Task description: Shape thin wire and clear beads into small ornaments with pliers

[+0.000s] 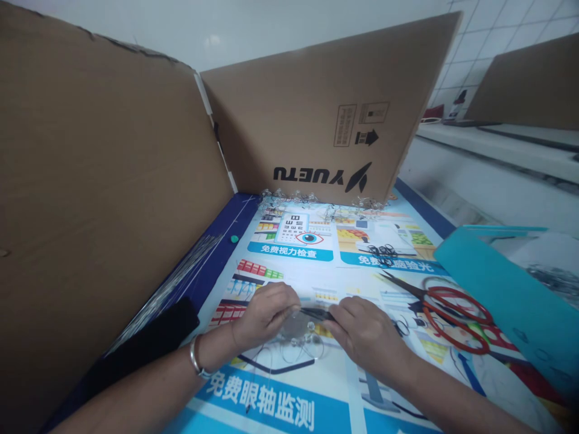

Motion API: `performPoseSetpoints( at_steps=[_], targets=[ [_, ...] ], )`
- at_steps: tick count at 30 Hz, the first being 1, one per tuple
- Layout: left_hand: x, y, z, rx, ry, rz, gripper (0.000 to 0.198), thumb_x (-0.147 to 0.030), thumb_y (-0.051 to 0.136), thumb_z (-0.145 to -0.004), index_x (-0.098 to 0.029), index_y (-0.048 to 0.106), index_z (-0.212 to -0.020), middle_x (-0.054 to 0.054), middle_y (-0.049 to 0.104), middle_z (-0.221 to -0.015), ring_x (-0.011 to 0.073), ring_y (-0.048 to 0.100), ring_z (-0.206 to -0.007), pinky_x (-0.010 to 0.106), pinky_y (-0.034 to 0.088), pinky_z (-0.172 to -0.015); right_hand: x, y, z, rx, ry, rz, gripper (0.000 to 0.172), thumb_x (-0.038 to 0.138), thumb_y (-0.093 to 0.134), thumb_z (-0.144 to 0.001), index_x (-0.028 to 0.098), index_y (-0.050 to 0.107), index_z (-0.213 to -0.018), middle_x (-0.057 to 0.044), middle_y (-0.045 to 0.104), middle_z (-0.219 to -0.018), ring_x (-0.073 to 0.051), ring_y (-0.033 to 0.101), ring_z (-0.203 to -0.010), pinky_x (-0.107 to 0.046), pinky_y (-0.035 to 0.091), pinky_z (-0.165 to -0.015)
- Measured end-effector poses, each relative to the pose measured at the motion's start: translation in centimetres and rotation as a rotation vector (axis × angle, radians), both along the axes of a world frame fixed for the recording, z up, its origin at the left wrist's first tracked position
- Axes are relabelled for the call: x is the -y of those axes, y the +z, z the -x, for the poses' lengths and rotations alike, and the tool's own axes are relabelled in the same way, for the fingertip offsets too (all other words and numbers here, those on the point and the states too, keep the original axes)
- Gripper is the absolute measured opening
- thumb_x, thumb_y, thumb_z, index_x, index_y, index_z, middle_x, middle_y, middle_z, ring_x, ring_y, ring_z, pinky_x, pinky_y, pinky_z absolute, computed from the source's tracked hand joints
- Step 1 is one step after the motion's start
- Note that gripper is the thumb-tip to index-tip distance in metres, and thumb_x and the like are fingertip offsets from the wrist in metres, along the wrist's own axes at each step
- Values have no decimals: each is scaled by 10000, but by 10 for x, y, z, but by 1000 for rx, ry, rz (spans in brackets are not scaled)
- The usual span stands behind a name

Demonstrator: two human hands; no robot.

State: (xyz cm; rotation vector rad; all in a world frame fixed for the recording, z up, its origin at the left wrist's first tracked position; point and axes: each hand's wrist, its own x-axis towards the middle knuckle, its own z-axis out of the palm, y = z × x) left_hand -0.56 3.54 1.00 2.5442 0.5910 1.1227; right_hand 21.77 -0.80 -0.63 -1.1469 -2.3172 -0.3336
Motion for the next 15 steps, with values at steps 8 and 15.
performPoseSetpoints(
  at_steps=[8,15],
  targets=[
    [1,0,0,-5,17,9,184,-180,401,-912,-142,562,-832,55,596,-743,143,528,-704,259,437,-661,1,-3,1,-16,0,29,280,318,416,-922,180,563,-727,-37,538,-663,-158,485,-640,-273,330,-607],
    [1,1,-1,12,29,6,190,-191,405,-913,-142,566,-825,51,591,-725,140,530,-696,255,443,-652,1,-2,0,-13,-13,36,285,314,409,-923,184,563,-723,-34,535,-663,-156,487,-641,-275,325,-601]
  ],
)
